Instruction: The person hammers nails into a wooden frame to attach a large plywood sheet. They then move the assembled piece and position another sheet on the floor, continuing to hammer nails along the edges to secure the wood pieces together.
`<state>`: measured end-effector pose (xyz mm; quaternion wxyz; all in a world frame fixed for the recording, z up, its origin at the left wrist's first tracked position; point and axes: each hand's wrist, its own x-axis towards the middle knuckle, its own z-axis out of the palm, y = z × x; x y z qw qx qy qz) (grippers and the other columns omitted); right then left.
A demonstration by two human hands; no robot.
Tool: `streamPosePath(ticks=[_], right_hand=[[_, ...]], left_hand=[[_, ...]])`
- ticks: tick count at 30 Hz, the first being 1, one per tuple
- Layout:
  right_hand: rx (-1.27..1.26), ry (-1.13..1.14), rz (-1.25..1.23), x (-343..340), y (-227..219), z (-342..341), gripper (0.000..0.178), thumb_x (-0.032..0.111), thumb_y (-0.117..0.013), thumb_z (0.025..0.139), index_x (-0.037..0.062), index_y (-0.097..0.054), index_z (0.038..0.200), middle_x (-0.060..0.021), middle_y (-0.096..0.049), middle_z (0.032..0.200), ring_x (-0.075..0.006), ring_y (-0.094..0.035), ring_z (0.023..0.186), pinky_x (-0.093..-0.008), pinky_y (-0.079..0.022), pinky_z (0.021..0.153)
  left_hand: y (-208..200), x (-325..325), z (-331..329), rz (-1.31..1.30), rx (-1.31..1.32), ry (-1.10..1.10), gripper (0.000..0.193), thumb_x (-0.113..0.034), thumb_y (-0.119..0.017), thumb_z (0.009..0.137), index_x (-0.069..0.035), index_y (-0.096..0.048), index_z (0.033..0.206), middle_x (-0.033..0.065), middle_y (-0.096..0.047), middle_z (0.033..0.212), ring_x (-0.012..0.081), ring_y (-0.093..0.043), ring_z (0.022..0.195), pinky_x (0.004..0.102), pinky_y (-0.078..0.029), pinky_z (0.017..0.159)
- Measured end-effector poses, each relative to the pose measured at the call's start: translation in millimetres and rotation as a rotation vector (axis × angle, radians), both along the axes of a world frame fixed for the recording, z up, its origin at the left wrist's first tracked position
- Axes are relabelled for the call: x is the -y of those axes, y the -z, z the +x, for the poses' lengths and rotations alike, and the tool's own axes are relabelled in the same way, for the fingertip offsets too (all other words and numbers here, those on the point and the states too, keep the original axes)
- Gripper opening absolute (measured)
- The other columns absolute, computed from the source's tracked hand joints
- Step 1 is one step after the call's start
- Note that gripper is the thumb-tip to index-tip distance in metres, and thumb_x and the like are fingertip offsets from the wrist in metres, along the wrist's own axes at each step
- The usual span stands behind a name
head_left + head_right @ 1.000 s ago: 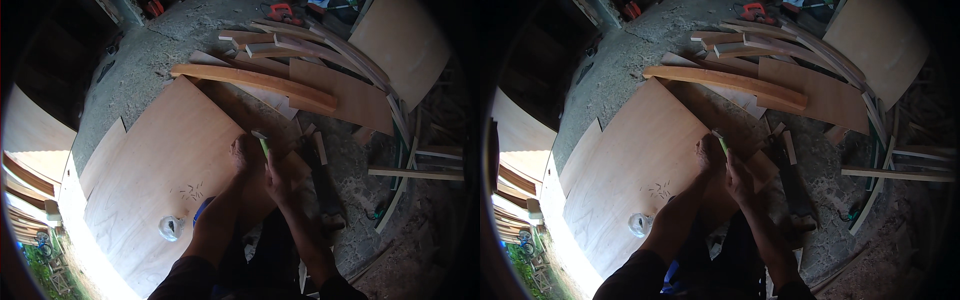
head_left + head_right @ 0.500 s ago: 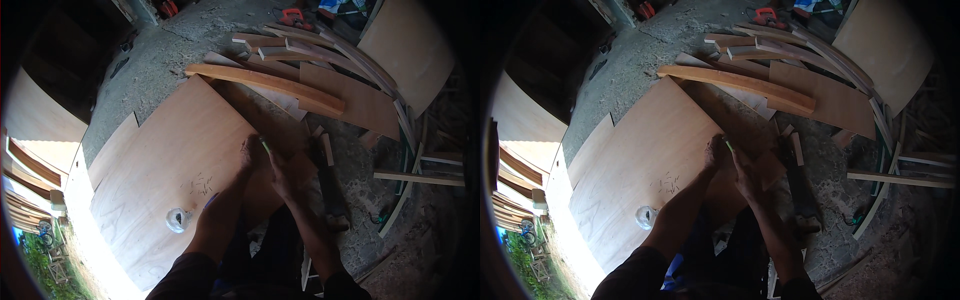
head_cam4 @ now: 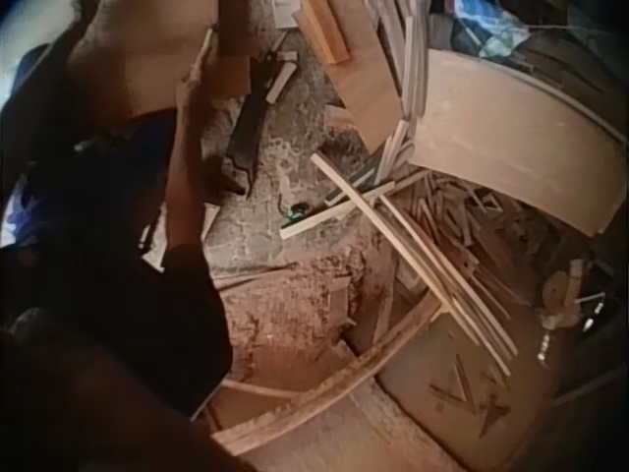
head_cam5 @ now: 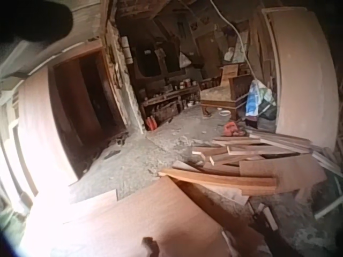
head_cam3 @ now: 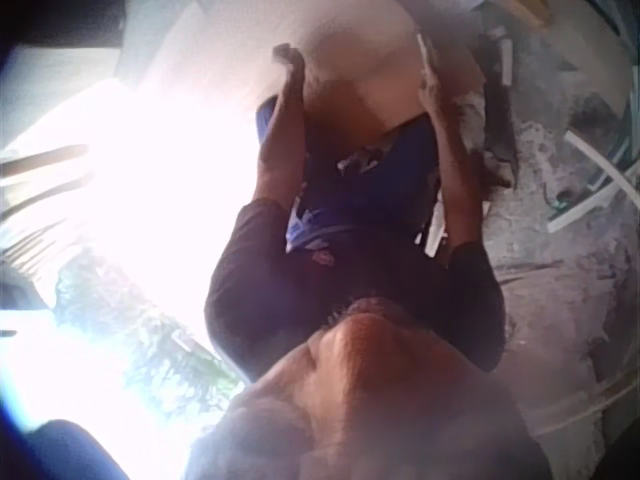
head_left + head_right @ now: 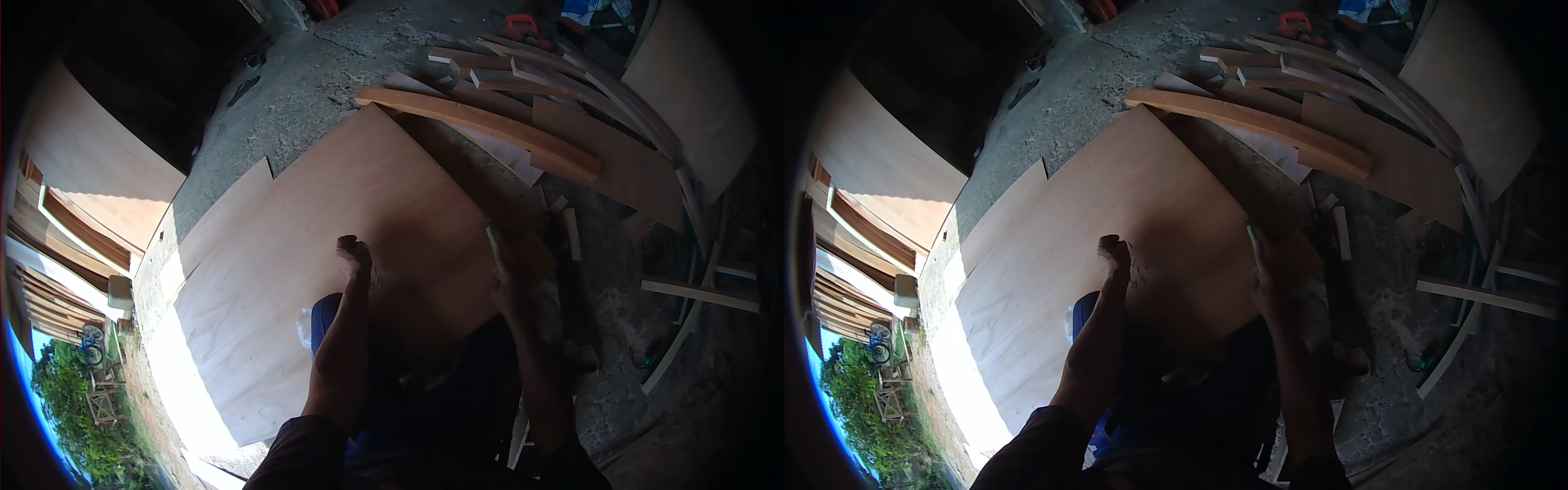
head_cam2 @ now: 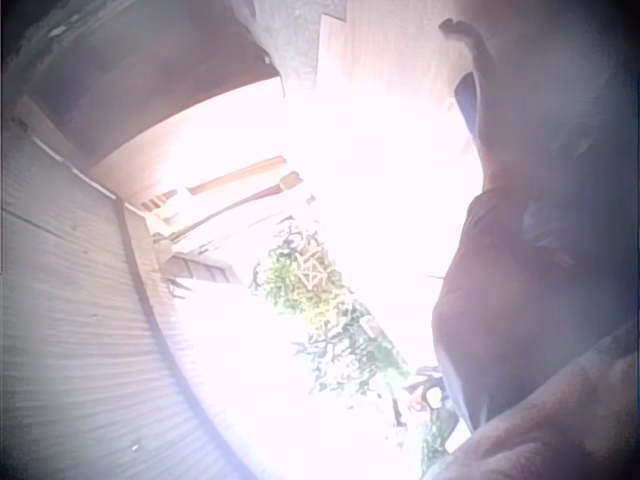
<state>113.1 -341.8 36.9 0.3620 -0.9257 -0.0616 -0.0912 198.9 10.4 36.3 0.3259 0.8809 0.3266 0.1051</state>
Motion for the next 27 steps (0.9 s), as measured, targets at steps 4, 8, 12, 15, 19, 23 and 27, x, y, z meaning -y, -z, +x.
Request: streamPosePath(ticks=[4,8,12,15,19,23,27], right_hand=[[-0.064,-0.005,0.131,-1.3,-4.4,1.8,0.061,-0.002,-0.05,0.092,0.0076,-0.035,0.15,-0.0246,-0.047,0.143,-0.0377,-0.045,0.135,-0.0409,-0.04,0.107],[-0.117,0.006,0.145,-1.0,-7.0,2.0,0.06,-0.003,-0.05,0.093,0.0085,-0.035,0.15,-0.0246,-0.048,0.142,-0.0379,-0.047,0.133,-0.0398,-0.041,0.106],[-0.049,0.037,0.087,-0.8,-4.5,1.6,0.058,0.006,-0.05,0.095,0.0143,-0.035,0.151,-0.0242,-0.055,0.133,-0.04,-0.055,0.12,-0.043,-0.047,0.097],[-0.255,0.069,0.093,0.4,2.2,1.0,0.059,0.001,-0.053,0.093,0.0103,-0.038,0.149,-0.0237,-0.055,0.133,-0.0388,-0.054,0.124,-0.0412,-0.045,0.1],[-0.342,0.125,0.024,5.5,10.9,-2.8,0.057,0.004,-0.055,0.093,0.0098,-0.04,0.147,-0.0245,-0.058,0.127,-0.0402,-0.056,0.119,-0.0422,-0.046,0.098],[0.145,0.244,0.05,16.5,7.2,-15.0,0.059,0.014,-0.056,0.094,0.0178,-0.036,0.15,-0.0224,-0.065,0.102,-0.0408,-0.064,0.093,-0.0461,-0.052,0.08],[-0.06,0.277,0.084,39.3,-7.0,-50.3,0.065,0.013,-0.056,0.094,0.0202,-0.031,0.153,-0.0194,-0.068,0.089,-0.0387,-0.067,0.082,-0.0458,-0.054,0.071]], left_hand=[[0.4,-26.2,-1.1,-0.125,-0.141,-0.117,0.03,-0.014,-0.067,0.076,-0.005,-0.069,0.105,0.0187,-0.07,0.104,0.0335,-0.068,0.098,0.0413,-0.053,0.084],[2.4,-24.8,-4.1,-0.083,-0.201,0.005,0.032,-0.017,-0.069,0.076,-0.005,-0.07,0.106,0.017,-0.071,0.104,0.0301,-0.067,0.1,0.0405,-0.053,0.086],[6.7,-16.0,1.7,0.106,-0.132,0.187,0.028,-0.022,-0.069,0.076,-0.004,-0.065,0.097,0.0173,-0.07,0.095,0.0351,-0.067,0.092,0.0444,-0.053,0.08],[14.5,-7.3,10.0,0.192,-0.119,0.287,0.024,-0.023,-0.067,0.078,-0.004,-0.06,0.091,0.0185,-0.068,0.089,0.0383,-0.067,0.087,0.048,-0.052,0.075],[20.3,6.7,16.7,0.249,-0.231,0.292,0.016,-0.017,-0.056,0.086,-0.002,-0.06,0.09,0.0213,-0.068,0.088,0.0394,-0.067,0.085,0.049,-0.052,0.072],[12.8,35.8,5.6,-0.014,0.031,0.47,0.02,-0.017,-0.058,0.089,0.0,-0.066,0.093,0.0196,-0.068,0.084,0.03,-0.068,0.08,0.0437,-0.053,0.072],[6.1,100.8,-7.8,-0.4,0.056,0.464,0.019,-0.017,-0.062,0.089,-0.001,-0.067,0.098,0.0111,-0.067,0.082,0.0211,-0.064,0.075,0.0358,-0.052,0.069]])
